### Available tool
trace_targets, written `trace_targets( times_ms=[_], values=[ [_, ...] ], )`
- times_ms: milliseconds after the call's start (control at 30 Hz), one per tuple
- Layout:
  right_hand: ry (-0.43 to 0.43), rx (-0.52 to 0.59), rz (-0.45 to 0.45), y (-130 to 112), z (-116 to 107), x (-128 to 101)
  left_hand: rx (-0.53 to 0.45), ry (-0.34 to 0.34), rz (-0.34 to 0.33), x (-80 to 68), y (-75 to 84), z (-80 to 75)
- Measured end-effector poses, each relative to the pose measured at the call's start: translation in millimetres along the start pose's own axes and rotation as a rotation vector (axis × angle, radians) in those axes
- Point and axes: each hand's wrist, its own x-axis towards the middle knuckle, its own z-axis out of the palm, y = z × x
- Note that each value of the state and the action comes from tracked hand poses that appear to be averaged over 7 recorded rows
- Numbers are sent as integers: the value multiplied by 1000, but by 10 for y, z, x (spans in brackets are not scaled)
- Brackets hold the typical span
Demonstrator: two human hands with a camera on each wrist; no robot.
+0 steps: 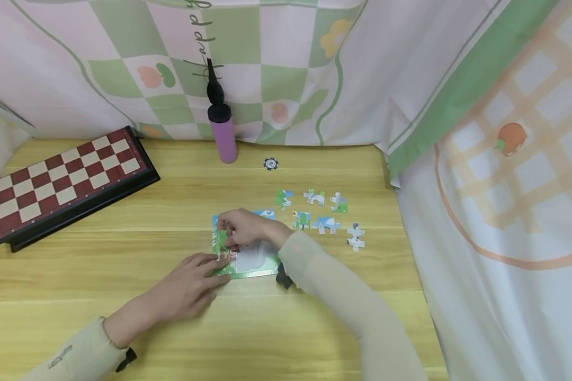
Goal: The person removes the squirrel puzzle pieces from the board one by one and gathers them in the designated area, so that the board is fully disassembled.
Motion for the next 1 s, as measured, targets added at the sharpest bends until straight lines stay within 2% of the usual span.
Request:
trace_targets(
  times_ms=[333,533,700,900,1000],
  values=[
    [90,73,-6,21,-115,-125,-16,1,-8,-9,8,-12],
    [215,69,-31,70,-220,-232,-16,7,-4,-2,14,-15],
    [270,38,-51,128,-347,-426,-15,6,-7,9,23,-13],
    [320,9,-17,231,-418,-707,-14,27,-9,13,31,-13],
    [317,17,7,305,-399,-821,-19,33,-14,14,37,-18]
  ],
)
